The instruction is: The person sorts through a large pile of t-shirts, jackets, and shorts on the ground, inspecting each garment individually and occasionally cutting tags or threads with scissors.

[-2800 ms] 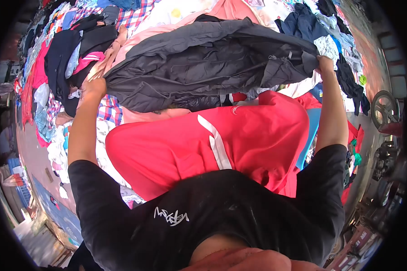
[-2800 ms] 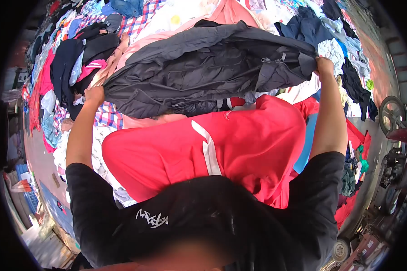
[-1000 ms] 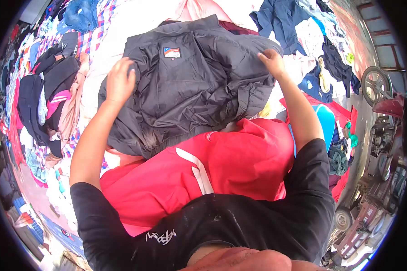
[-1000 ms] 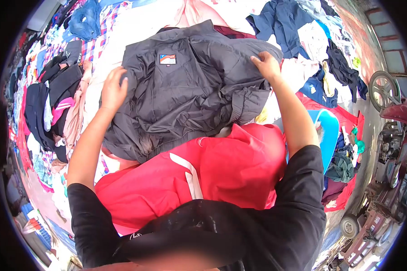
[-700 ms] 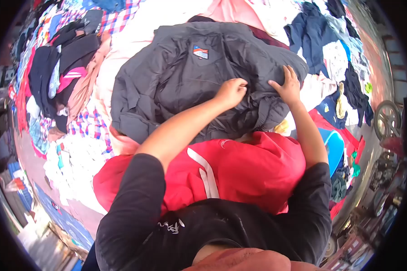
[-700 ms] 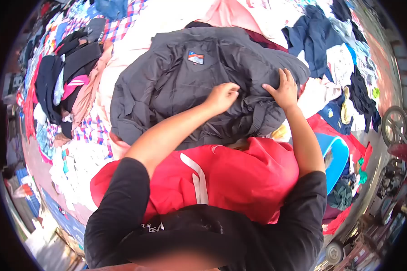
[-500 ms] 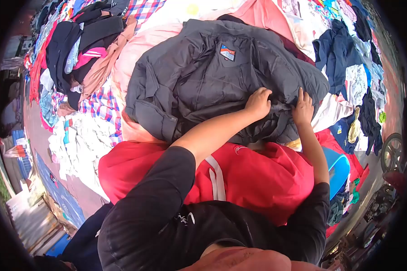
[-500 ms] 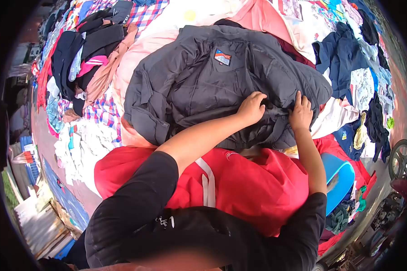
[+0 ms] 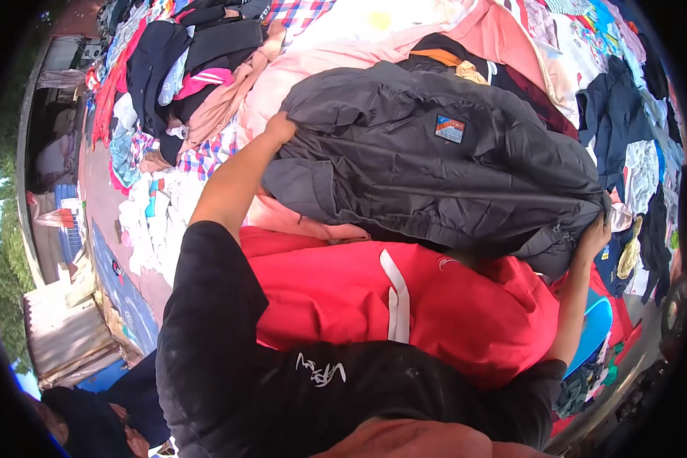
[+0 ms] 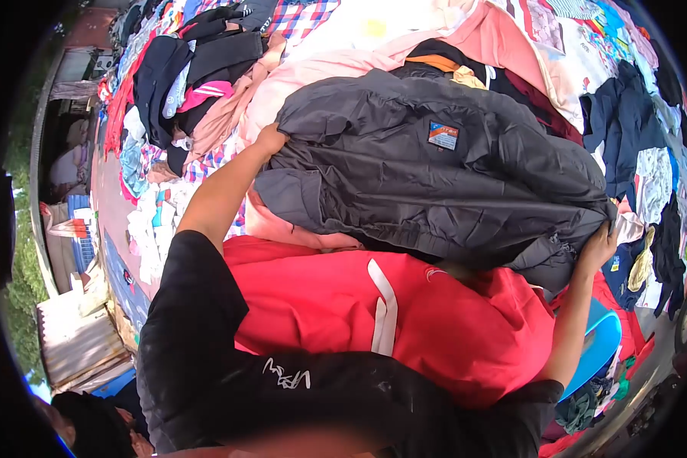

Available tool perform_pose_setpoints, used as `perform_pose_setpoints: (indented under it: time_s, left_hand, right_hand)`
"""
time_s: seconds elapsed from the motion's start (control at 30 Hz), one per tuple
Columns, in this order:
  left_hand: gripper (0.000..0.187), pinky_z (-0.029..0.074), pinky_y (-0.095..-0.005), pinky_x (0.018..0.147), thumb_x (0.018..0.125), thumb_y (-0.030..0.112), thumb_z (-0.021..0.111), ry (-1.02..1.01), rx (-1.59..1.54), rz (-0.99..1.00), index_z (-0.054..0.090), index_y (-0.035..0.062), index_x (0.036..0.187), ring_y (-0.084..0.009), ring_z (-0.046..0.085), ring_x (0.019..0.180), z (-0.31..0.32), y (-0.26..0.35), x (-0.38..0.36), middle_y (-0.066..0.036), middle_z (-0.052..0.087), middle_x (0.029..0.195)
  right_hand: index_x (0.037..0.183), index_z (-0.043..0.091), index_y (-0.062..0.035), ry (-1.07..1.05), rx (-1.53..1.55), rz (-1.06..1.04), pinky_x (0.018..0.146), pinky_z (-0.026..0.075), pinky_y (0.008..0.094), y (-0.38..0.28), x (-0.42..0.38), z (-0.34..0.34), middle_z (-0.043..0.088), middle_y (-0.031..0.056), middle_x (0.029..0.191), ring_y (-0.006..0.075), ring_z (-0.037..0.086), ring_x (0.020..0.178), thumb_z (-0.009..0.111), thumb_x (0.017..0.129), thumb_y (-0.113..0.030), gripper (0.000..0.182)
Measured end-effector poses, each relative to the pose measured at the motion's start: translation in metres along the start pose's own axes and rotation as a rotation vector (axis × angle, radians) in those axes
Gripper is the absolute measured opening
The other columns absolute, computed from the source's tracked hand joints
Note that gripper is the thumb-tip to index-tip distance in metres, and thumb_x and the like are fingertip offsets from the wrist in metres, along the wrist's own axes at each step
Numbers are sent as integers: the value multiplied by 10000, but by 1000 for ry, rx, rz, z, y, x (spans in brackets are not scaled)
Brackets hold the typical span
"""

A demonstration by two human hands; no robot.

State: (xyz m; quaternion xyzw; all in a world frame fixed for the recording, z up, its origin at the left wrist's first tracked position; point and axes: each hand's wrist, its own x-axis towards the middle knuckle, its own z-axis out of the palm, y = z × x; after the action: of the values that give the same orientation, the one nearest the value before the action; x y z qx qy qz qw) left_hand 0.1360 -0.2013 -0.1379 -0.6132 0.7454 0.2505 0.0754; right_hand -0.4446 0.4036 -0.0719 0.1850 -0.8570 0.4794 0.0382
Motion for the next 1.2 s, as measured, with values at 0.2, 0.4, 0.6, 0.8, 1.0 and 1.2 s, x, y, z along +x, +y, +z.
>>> perform_pose_setpoints:
  time_s: [0.2, 0.4, 0.6, 0.8, 1.0, 1.2]
  left_hand:
    - [433, 544, -366, 825, 885, 19, 478, -244, -724, -65, 583, -14, 1303, -233, 663, 940, -59, 60, -58, -170, 690, 1082]
    - [376, 555, -393, 789, 901, 124, 539, -313, -693, 40, 615, -35, 1234, -267, 694, 862, -83, 100, -123, -189, 706, 1010]
    - [546, 526, -525, 825, 852, 396, 736, -480, 373, 611, 497, -33, 1092, -454, 664, 961, -56, 133, -318, -290, 678, 971]
    - [271, 572, -475, 707, 775, 57, 651, -643, 346, 1136, 560, -28, 1015, -387, 704, 859, 9, 165, -450, -217, 686, 919]
    - [227, 575, -469, 784, 882, 168, 583, -674, 293, 1265, 628, 5, 1033, -370, 712, 934, 26, 166, -529, -187, 696, 995]
    - [291, 570, -487, 827, 966, 245, 482, -713, 81, 1089, 636, 57, 1126, -385, 696, 979, 35, 147, -562, -181, 692, 1057]
  right_hand:
    - [1153, 657, 107, -118, -168, -72, 866, 495, 371, -20, -10, -3, 726, 225, 1024, 267, 666, 915, 498, 1010, -153, 337]
    - [1088, 676, 35, -133, -329, 38, 750, 498, 436, -26, -68, -33, 690, 276, 927, 401, 656, 801, 562, 1000, -221, 294]
    - [1190, 620, 66, -786, -809, 72, 993, 480, 476, 20, -70, -65, 599, 298, 1258, 450, 583, 1166, 701, 793, -150, 459]
    - [1128, 678, 55, -1046, -309, -46, 765, 553, 343, -198, -59, 28, 719, 156, 880, 224, 716, 817, 686, 913, -295, 410]
    - [1365, 539, 52, -1386, -417, 479, 762, 571, 401, -230, -134, 151, 649, 251, 1184, 291, 713, 908, 528, 919, -697, 871]
    - [1426, 480, 61, -947, 357, 997, 1049, 470, 438, -158, -223, 241, 571, 199, 1396, 316, 588, 1248, 537, 942, -640, 853]
